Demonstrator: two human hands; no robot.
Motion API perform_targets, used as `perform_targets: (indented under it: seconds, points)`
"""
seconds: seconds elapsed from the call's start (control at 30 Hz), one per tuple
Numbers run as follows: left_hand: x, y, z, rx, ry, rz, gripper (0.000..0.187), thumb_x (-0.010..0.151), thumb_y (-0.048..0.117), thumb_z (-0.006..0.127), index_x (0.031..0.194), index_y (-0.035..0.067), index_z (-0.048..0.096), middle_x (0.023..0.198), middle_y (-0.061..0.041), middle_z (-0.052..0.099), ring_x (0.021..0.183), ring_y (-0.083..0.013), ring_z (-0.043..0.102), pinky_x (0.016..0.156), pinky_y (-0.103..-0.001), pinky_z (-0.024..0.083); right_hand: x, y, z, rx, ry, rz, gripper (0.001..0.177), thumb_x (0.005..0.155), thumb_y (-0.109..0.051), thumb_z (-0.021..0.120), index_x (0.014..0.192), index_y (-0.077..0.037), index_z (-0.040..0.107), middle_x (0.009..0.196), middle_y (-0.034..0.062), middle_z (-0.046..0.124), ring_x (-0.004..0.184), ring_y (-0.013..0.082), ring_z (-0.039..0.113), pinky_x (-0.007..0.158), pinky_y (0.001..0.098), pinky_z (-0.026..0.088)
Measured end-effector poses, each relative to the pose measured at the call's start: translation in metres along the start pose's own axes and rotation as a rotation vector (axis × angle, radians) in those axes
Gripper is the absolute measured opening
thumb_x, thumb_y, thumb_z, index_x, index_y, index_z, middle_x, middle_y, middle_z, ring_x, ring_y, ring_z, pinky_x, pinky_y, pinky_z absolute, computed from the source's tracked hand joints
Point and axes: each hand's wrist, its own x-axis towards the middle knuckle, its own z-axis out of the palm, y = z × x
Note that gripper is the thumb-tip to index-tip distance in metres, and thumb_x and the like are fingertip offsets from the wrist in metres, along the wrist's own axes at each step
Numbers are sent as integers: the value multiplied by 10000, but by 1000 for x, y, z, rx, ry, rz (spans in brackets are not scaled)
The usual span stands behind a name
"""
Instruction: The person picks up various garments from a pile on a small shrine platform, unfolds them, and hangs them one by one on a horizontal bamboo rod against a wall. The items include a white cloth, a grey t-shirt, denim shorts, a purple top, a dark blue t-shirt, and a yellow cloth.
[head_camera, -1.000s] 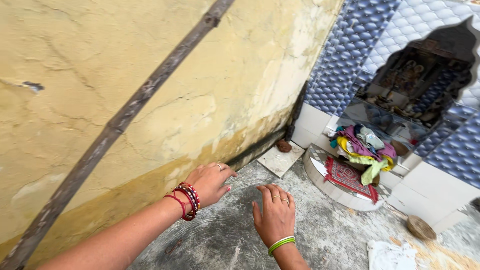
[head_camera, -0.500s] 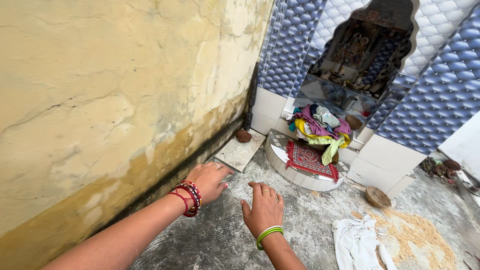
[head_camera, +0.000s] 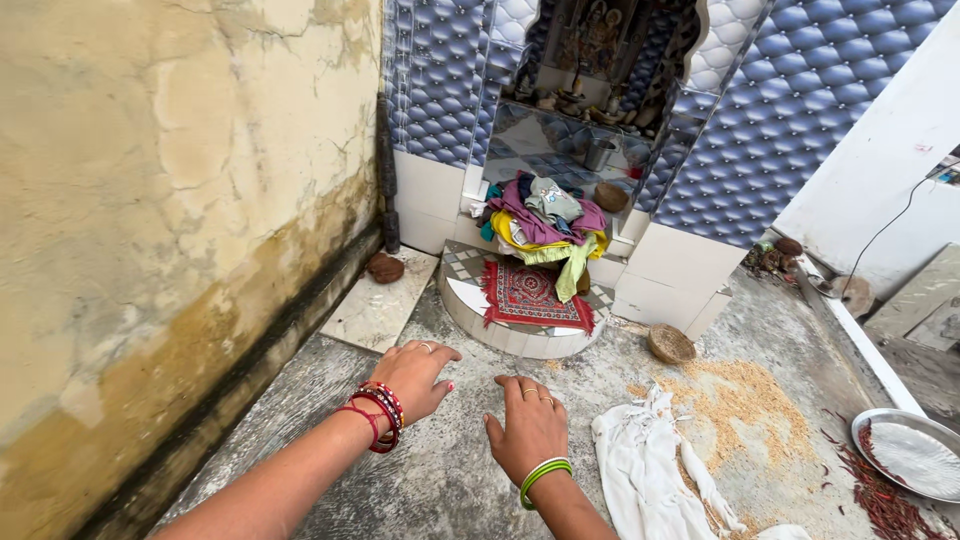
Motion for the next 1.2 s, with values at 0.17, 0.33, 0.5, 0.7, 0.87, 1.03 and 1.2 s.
perform_targets:
  seconds: [0.17,0.33,0.5,0.7,0.87,1.03,1.2]
  points:
    - [91,27,44,24,-68,-48,443,903,313,694,1326,214,604,1287,-83,646,1279,-274,547,1068,-479,399,74,88,2,-53,19,-11,568,845,-327,744,1351,-194,524,1320,54,583,1283,270,519,1086,480,382]
    - [191,54,62,70,-89,-93,470,903,314,696,1350,209,592,1306,-91,643,1275,-288,554,1056,-511,404,141,164,-6,-72,-19,-59,577,845,-335,742,1363,-197,528,1310,60,593,1283,270,532,1068,479,409]
    - [267,86,88,29,-101,-134,459,917,324,687,1349,197,598,1265,-118,667,1265,-292,574,1068,-494,417,203,226,-12,-128,-87,-89,559,883,-362,714,1375,-189,510,1317,71,596,1268,271,555,1065,483,426]
    - [364,90,113,42,-86,-118,476,904,307,694,1350,178,587,1240,-105,674,1246,-296,581,1034,-501,437,291,280,1,-101,-24,-146,599,840,-364,748,1350,-160,511,1341,96,577,1283,300,531,1040,495,423]
    - [451,71,143,40,-83,-106,470,892,281,697,1344,196,596,1224,-97,683,1231,-303,591,1026,-496,443,372,318,24,-55,-54,-156,580,837,-338,750,1349,-178,529,1344,81,580,1265,298,541,1034,489,425]
    - [550,44,166,8,-117,-147,514,863,241,711,1360,207,589,1198,-126,682,1228,-307,591,1029,-473,447,474,358,36,-49,-93,-157,544,837,-317,747,1330,-202,551,1287,65,599,1267,283,545,1054,468,426]
    - [646,27,182,20,-156,-124,481,861,236,705,1330,196,603,1232,-115,667,1235,-309,583,1041,-501,434,558,396,44,-52,-148,-134,592,809,-281,765,1336,-168,520,1288,78,579,1261,290,532,1031,474,421]
